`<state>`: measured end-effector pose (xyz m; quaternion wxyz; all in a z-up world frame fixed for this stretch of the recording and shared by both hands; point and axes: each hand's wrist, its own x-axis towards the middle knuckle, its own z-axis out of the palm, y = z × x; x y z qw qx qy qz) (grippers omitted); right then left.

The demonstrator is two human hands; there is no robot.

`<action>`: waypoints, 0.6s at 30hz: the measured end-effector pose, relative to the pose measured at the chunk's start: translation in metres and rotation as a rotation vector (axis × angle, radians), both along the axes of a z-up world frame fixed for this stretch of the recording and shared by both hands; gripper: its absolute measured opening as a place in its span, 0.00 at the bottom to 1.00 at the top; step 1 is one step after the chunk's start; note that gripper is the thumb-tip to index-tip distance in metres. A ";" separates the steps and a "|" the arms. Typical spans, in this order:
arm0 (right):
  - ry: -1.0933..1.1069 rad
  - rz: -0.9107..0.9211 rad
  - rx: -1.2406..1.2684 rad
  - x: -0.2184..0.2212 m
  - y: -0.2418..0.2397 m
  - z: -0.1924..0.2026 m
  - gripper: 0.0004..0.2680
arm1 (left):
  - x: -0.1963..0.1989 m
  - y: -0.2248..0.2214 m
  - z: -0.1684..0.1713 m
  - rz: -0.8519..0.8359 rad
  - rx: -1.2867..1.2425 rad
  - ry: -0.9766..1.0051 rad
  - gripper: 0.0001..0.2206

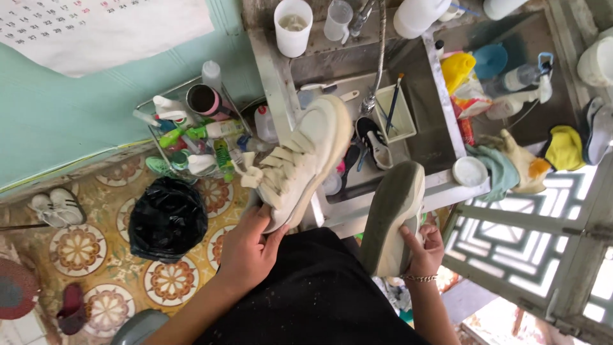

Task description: Cleaning a pair of black sneakers in a sink and then lacing a pair of white sneakers at a workstation.

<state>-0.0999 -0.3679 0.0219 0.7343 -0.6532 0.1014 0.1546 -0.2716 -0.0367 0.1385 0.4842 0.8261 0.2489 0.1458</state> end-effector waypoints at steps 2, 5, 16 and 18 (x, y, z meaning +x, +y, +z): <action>0.006 -0.032 -0.026 -0.013 0.002 -0.001 0.13 | -0.011 0.008 -0.007 -0.041 0.099 -0.012 0.19; -0.019 -0.114 -0.109 -0.032 0.004 -0.001 0.12 | -0.022 0.023 -0.012 -0.120 0.203 0.018 0.20; -0.128 -0.237 -0.280 -0.080 0.001 -0.007 0.10 | -0.033 0.057 -0.014 -0.347 0.726 -0.022 0.26; -0.137 -0.223 -0.301 -0.084 0.001 -0.009 0.11 | -0.034 0.059 -0.010 -0.374 0.719 -0.042 0.25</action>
